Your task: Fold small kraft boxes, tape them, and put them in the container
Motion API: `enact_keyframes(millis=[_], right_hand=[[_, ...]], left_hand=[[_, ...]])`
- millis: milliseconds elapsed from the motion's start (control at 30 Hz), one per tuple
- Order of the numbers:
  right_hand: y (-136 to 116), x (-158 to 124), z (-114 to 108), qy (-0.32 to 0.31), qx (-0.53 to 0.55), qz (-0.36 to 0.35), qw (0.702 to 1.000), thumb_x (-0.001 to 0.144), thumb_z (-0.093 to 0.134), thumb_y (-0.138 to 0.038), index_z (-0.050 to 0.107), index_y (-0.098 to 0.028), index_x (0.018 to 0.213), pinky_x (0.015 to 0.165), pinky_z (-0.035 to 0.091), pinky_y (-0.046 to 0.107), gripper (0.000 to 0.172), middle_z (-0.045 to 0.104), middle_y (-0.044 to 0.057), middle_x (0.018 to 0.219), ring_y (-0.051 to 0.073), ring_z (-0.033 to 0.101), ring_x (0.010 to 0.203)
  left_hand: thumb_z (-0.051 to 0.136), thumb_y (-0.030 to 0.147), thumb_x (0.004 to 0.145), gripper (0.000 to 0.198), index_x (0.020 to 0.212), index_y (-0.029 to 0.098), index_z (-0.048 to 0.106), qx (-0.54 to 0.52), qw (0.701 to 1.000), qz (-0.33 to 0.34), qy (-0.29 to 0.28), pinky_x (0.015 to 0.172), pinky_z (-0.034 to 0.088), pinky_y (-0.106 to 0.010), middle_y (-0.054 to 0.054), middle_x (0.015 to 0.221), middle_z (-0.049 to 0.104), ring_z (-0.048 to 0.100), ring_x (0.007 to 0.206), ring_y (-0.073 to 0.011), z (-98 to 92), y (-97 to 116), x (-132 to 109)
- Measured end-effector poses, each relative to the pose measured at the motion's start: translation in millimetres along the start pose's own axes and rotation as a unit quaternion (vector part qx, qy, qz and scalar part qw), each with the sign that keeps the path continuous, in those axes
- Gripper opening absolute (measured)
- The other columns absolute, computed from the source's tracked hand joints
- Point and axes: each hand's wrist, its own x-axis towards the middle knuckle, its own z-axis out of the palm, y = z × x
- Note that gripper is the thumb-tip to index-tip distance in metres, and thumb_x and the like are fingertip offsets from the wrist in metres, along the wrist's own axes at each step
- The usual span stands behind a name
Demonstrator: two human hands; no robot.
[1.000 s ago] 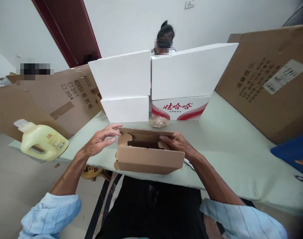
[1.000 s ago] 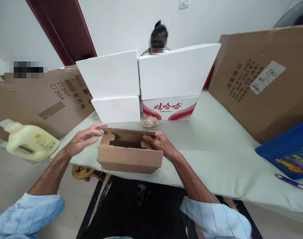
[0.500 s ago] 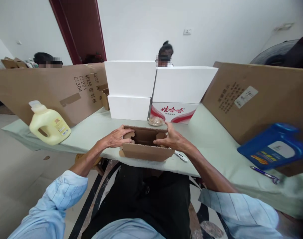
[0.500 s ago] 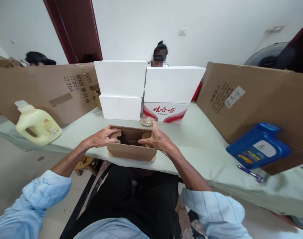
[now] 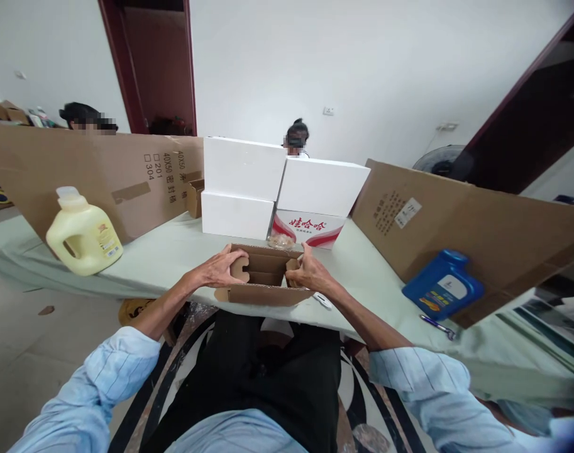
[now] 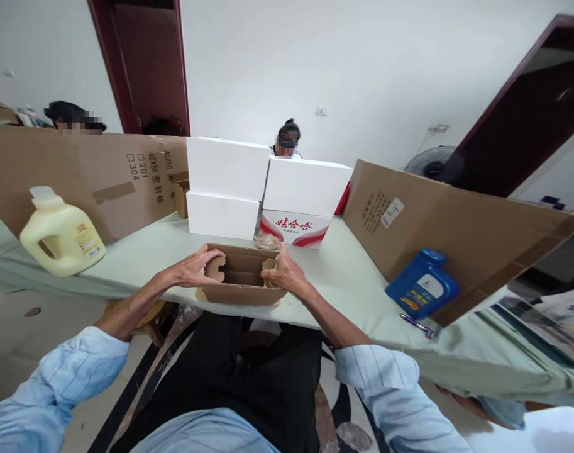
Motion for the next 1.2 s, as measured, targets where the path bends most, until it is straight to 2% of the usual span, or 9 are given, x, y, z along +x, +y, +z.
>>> enact_keyframes(millis=[133,233,300,433,533,633,800,1033,1200], right_hand=[[11.4,3.6,-20.2,-0.065,0.135,0.006,0.989,0.062,0.08,-0.026,0.055,-0.024,0.147,0.061,0.053,0.03,0.089,0.07,0.004,0.1,0.023,0.065,0.083],[20.8,6.2,-32.4,-0.096,0.175,0.013,0.98,0.062,0.074,-0.027,0.07,-0.022,0.122,0.057,0.05,0.026,0.06,0.071,0.003,0.094,0.02,0.064,0.079],[27.9,7.8,-34.7,-0.11,0.209,0.019,0.971,0.062,0.072,-0.028,0.073,-0.021,0.114,0.057,0.049,0.026,0.053,0.073,0.002,0.091,0.018,0.063,0.075],[42.6,9.0,-27.8,-0.117,0.272,0.03,0.955,0.061,0.075,-0.03,0.074,-0.021,0.11,0.062,0.052,0.028,0.05,0.076,0.003,0.093,0.018,0.066,0.075],[52.7,7.0,-19.3,-0.102,0.305,0.035,0.946,0.061,0.079,-0.032,0.073,-0.02,0.106,0.066,0.055,0.029,0.046,0.077,0.005,0.092,0.02,0.068,0.077],[60.0,2.9,-12.7,-0.08,0.329,0.037,0.94,0.066,0.082,-0.036,0.071,-0.02,0.103,0.066,0.057,0.031,0.041,0.077,0.007,0.091,0.021,0.07,0.078],[63.2,-4.7,-5.5,-0.051,0.358,0.029,0.932,0.07,0.084,-0.042,0.071,-0.022,0.108,0.068,0.058,0.03,0.044,0.079,0.007,0.101,0.022,0.073,0.083],[59.9,-9.4,5.7,-0.038,0.376,0.01,0.926,0.075,0.082,-0.046,0.073,-0.021,0.111,0.068,0.058,0.029,0.044,0.079,0.008,0.106,0.023,0.073,0.087],[62.7,-12.9,3.7,-0.081,0.39,-0.052,0.916,0.079,0.078,-0.071,0.068,-0.023,0.135,0.086,0.058,0.034,0.075,0.072,0.012,0.135,0.027,0.07,0.114]], left_hand=[[0.088,0.047,0.074,0.071,0.135,0.026,0.06,-0.11,0.993,0.037,0.023,0.099,0.059,-0.047,-0.011,0.133,0.056,0.06,0.124,-0.0328,-7.1,-13.9,-12.1],[0.086,0.045,0.077,0.068,0.136,0.03,0.054,-0.254,0.965,0.059,0.023,0.103,0.058,-0.044,-0.011,0.147,0.052,0.056,0.14,-0.0327,-12.9,-28.2,-21.6],[0.09,0.043,0.073,0.075,0.136,0.031,0.051,-0.312,0.948,0.063,0.015,0.109,0.054,-0.046,-0.012,0.151,0.052,0.051,0.148,-0.0334,-12.1,-36.1,-26.9],[0.102,0.038,0.055,0.103,0.141,0.03,0.045,-0.263,0.962,0.067,0.032,0.115,0.048,-0.055,-0.016,0.157,0.046,0.043,0.153,-0.0387,2.1,-42.0,-32.0],[0.101,0.034,0.056,0.1,0.138,0.028,0.043,-0.221,0.971,0.051,0.08,0.114,0.048,-0.059,-0.017,0.156,0.046,0.044,0.151,-0.0402,15.3,-41.6,-30.3],[0.099,0.033,0.058,0.096,0.133,0.028,0.04,-0.23,0.965,0.044,0.119,0.108,0.052,-0.054,-0.016,0.152,0.048,0.045,0.15,-0.0396,22.2,-42.7,-25.1],[0.096,0.033,0.061,0.093,0.134,0.027,0.037,-0.258,0.953,0.057,0.146,0.105,0.055,-0.047,-0.015,0.146,0.049,0.049,0.145,-0.0373,19.4,-43.8,-19.2],[0.101,0.037,0.055,0.11,0.144,0.029,0.037,-0.183,0.973,0.061,0.129,0.113,0.051,-0.056,-0.016,0.154,0.043,0.048,0.144,-0.0379,26.2,-35.3,-26.9],[0.097,0.035,0.06,0.102,0.142,0.029,0.035,-0.2,0.968,0.045,0.143,0.105,0.055,-0.05,-0.015,0.152,0.044,0.05,0.142,-0.0361,19.7,-36.5,-28.7]])
